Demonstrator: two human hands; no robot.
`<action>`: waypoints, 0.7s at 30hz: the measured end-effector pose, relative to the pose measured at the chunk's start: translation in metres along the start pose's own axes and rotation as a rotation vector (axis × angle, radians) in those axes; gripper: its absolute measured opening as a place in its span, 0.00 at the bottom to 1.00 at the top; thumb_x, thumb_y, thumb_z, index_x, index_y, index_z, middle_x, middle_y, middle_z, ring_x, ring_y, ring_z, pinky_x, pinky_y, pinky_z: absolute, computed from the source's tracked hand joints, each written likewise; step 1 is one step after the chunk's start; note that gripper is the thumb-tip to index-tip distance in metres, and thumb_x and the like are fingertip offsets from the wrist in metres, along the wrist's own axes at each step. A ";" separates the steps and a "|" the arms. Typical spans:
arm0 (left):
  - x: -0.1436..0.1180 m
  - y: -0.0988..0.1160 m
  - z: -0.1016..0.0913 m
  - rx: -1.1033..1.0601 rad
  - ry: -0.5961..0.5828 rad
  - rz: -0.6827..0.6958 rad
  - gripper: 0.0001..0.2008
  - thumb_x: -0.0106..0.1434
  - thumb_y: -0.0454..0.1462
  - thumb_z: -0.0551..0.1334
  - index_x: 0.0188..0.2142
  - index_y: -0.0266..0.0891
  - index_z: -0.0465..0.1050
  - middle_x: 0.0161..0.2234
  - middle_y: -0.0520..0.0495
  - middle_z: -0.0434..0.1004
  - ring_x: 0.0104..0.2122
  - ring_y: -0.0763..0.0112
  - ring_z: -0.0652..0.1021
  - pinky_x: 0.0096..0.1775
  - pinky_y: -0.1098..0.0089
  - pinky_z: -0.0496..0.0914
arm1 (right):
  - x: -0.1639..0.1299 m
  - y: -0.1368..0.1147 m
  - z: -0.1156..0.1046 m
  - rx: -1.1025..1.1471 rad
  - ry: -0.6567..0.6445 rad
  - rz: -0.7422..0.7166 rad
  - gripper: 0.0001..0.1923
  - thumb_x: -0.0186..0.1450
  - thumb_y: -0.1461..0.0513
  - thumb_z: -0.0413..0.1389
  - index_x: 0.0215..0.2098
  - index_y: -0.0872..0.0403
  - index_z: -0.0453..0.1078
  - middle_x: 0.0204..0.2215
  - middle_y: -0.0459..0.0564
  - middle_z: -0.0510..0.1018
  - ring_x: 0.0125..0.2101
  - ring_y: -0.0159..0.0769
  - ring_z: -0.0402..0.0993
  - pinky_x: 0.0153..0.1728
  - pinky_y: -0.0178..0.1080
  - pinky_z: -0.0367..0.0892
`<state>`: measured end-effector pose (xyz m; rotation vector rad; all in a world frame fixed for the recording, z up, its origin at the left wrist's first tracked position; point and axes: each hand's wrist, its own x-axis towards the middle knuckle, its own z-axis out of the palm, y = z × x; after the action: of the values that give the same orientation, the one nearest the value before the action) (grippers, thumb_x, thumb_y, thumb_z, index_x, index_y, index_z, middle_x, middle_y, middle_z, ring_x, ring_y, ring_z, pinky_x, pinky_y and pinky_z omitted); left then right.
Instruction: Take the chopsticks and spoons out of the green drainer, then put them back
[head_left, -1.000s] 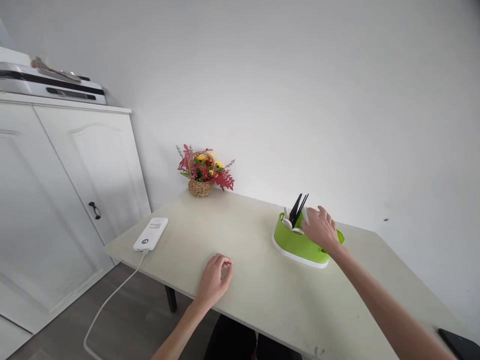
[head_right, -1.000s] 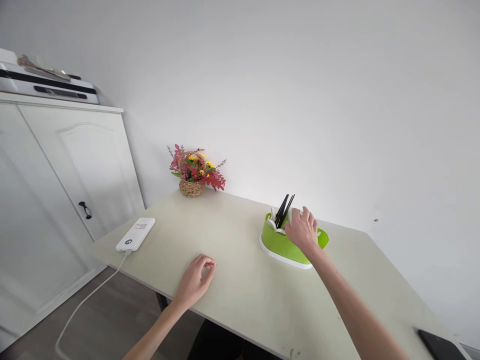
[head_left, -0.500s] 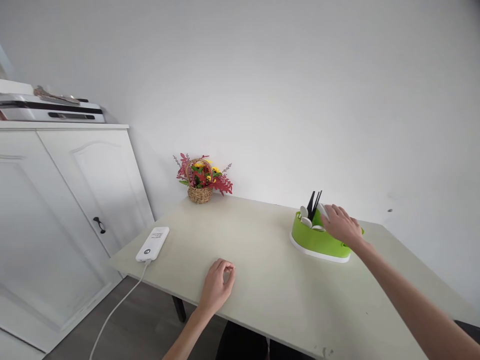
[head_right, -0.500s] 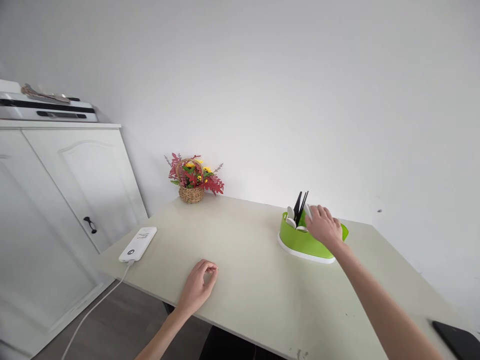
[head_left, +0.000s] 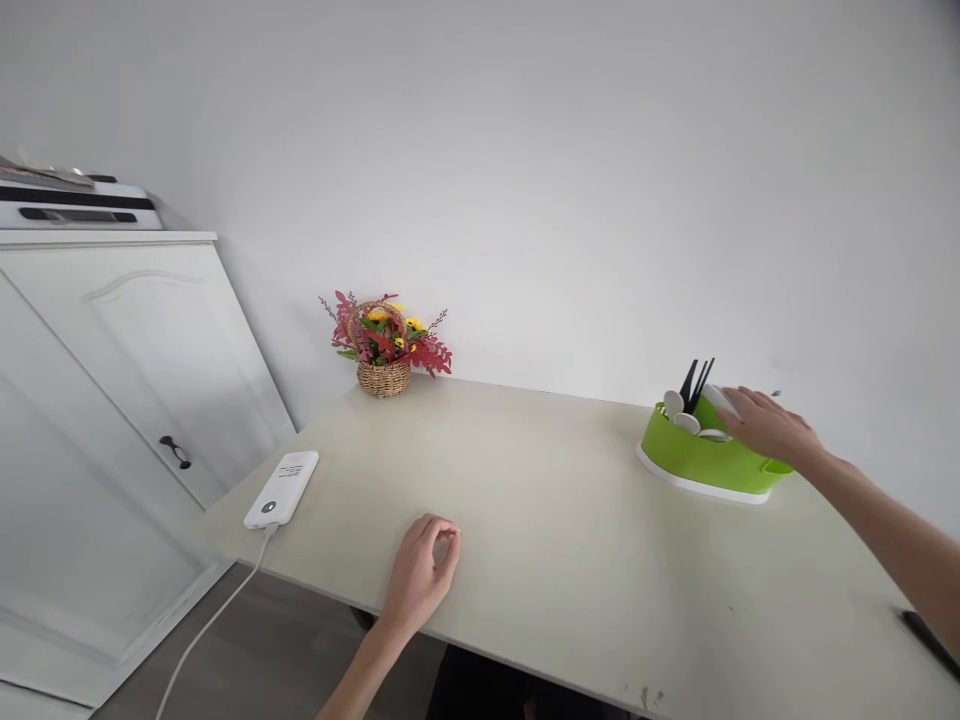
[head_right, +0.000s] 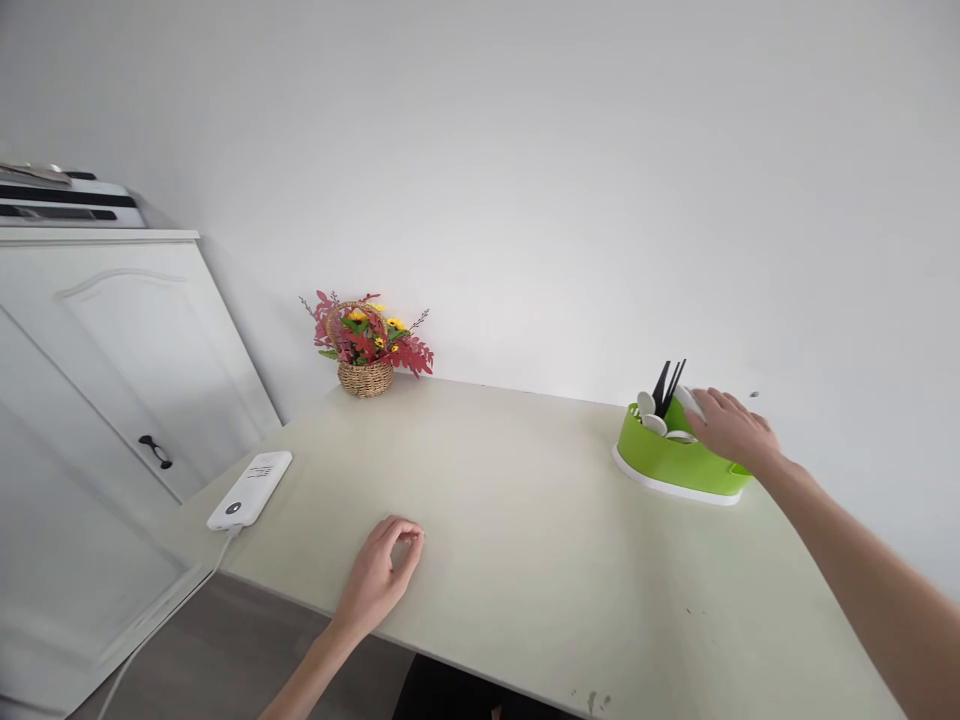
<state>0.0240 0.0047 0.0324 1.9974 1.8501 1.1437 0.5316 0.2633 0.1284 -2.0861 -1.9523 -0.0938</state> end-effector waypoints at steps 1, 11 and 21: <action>0.000 0.000 0.000 0.000 -0.007 -0.003 0.13 0.74 0.46 0.54 0.39 0.45 0.73 0.39 0.44 0.78 0.43 0.59 0.79 0.44 0.62 0.75 | 0.002 0.004 -0.001 0.004 0.005 0.006 0.29 0.75 0.55 0.41 0.70 0.54 0.60 0.68 0.66 0.64 0.66 0.50 0.60 0.57 0.53 0.60; 0.005 -0.002 0.000 0.017 -0.026 -0.042 0.13 0.75 0.47 0.54 0.40 0.45 0.73 0.40 0.46 0.78 0.44 0.60 0.79 0.44 0.64 0.75 | 0.024 -0.015 -0.012 0.091 0.020 0.026 0.29 0.76 0.49 0.38 0.64 0.53 0.67 0.56 0.62 0.79 0.51 0.54 0.75 0.45 0.48 0.65; 0.005 -0.004 0.001 0.019 -0.023 -0.027 0.13 0.74 0.47 0.54 0.40 0.45 0.73 0.39 0.45 0.79 0.43 0.59 0.79 0.44 0.63 0.75 | 0.028 -0.042 -0.013 0.146 -0.071 -0.074 0.25 0.77 0.57 0.37 0.63 0.55 0.67 0.56 0.59 0.80 0.52 0.51 0.73 0.47 0.46 0.61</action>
<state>0.0216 0.0108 0.0313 1.9811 1.8772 1.0952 0.4948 0.2890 0.1540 -1.9501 -2.0123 0.1069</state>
